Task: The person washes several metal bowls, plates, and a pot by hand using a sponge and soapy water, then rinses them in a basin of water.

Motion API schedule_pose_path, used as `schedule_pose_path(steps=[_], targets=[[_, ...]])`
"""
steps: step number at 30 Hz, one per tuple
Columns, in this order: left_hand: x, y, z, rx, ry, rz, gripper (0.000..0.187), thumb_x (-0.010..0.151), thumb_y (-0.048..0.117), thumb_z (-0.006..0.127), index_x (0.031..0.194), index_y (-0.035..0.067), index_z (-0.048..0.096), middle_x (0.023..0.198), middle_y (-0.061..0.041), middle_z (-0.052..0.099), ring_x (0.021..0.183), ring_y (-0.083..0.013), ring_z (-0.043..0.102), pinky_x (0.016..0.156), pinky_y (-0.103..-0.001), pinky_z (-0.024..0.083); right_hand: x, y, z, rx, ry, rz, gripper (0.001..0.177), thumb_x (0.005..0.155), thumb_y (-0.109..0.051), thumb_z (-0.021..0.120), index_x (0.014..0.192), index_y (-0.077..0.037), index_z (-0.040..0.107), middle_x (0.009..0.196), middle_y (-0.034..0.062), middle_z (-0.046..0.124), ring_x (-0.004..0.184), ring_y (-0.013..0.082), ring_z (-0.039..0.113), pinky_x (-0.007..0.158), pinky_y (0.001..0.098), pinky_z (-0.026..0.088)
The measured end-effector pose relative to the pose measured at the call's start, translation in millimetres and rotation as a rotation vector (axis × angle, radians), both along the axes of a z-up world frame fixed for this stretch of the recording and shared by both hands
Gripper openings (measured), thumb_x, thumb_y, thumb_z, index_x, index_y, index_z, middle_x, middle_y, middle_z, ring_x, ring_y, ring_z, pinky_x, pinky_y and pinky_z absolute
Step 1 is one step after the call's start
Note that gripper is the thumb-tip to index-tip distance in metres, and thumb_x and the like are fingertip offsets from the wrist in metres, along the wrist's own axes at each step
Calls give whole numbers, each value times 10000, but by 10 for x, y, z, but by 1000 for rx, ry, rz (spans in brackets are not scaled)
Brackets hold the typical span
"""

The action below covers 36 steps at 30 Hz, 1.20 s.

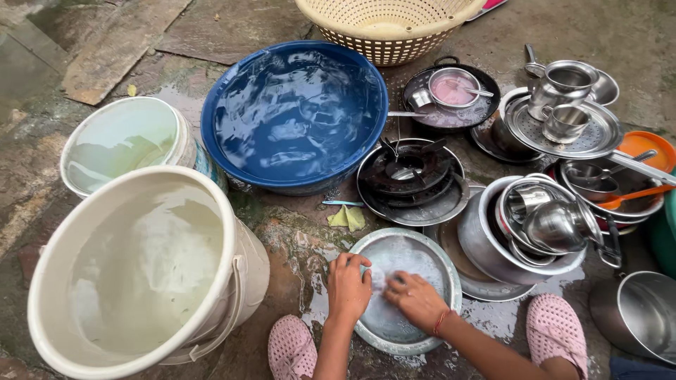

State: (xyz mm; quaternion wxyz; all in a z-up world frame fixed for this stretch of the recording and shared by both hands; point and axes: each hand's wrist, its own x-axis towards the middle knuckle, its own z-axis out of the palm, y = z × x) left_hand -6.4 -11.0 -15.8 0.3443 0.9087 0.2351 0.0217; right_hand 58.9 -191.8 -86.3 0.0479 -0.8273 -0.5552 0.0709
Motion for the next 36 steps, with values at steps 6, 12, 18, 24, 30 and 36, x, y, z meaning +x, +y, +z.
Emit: schedule_pose_path(steps=[6, 12, 18, 24, 30, 36], targets=[[-25, -51, -100, -34, -17, -18, 178, 872, 136, 717, 1045, 112, 683, 1186, -100, 609, 1176, -334, 559, 994, -445, 471, 12, 4, -85, -8, 26, -1, 376, 833, -113, 616, 1204, -122, 671, 1347, 48, 615, 1273, 294, 532, 1023, 427, 470], [18, -108, -31, -83, 79, -28, 271, 894, 149, 699, 1149, 102, 621, 1221, -106, 590, 1180, -339, 564, 972, -444, 494, -9, 20, -46, 72, -26, -29, 434, 793, -103, 619, 1223, -89, 682, 1268, 44, 634, 1213, 289, 552, 942, 438, 496], [25, -86, 22, -64, 34, -38, 261, 893, 151, 702, 1140, 101, 633, 1223, -109, 591, 1170, -344, 569, 966, -450, 495, -7, -28, 11, 137, -81, -84, 433, 779, -84, 616, 1207, -87, 686, 1394, 51, 610, 1143, 286, 567, 944, 406, 511], [56, -95, -34, -77, 29, -37, 252, 888, 156, 705, 1127, 106, 644, 1217, -106, 595, 1158, -347, 573, 963, -451, 491, -25, 7, 70, 150, -28, -181, 548, 744, -56, 601, 1285, -119, 664, 1375, 60, 611, 1097, 325, 576, 906, 423, 505], [30, -102, -93, -50, -5, -63, 238, 873, 153, 714, 1102, 113, 662, 1202, -105, 604, 1162, -346, 573, 976, -450, 485, -42, -4, -74, 146, -41, -300, 466, 822, -116, 622, 1287, -117, 657, 1329, 27, 617, 1110, 307, 579, 936, 427, 510], [48, -132, -41, -27, 89, -55, 206, 898, 189, 698, 1098, 147, 674, 1222, -71, 602, 1173, -313, 577, 1000, -478, 458, 11, -7, -65, 143, 23, -381, 530, 791, -224, 671, 1311, -119, 663, 1351, 39, 611, 1102, 329, 561, 880, 442, 511]])
